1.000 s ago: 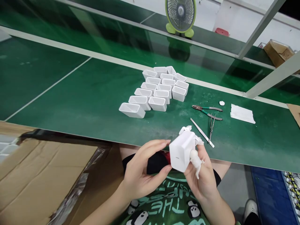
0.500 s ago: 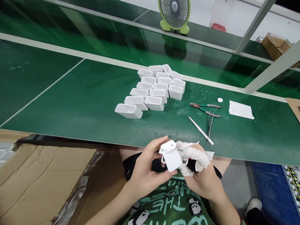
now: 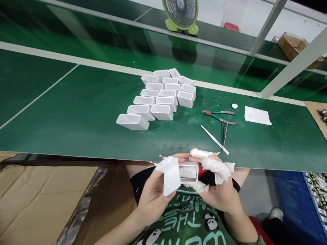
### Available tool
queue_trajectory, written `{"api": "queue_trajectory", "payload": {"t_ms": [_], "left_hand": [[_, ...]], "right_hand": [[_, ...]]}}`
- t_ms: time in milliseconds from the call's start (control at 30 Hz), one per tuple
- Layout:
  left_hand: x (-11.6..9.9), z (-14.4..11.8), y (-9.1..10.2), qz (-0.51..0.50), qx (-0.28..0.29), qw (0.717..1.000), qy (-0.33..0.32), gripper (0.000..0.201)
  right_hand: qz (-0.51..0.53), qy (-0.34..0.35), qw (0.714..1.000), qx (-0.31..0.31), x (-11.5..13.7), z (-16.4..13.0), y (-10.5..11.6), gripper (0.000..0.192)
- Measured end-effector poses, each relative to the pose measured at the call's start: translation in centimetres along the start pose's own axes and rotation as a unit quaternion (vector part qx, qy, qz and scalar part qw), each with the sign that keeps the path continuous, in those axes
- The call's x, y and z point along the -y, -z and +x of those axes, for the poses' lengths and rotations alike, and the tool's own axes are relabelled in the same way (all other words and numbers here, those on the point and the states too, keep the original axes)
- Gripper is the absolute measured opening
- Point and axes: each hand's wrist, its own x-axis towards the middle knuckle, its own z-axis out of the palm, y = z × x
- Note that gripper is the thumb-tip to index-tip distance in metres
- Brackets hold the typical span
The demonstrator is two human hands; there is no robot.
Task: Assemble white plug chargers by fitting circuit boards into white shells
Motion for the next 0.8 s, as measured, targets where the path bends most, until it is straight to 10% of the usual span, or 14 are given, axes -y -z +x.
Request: {"api": "queue_trajectory", "payload": {"t_ms": [300, 567, 800], "left_hand": [[0.2, 0.1, 0.2, 0.023, -0.062, 0.997, -0.026, 0.032], [0.9, -0.3, 0.3, -0.126, -0.042, 0.988, 0.075, 0.031], [1.0, -0.2, 0.3, -0.215, -0.030, 0.971, 0.105, 0.031]], "right_hand": [[-0.057, -0.042, 0.988, -0.138, -1.4, -0.6, 3.4, 0.051], [-0.106, -0.014, 0.994, 0.018, 0.4, 0.0, 1.1, 0.062], [-0.132, 0.016, 0.991, -0.011, 0.7, 1.1, 0.2, 0.061]]}}
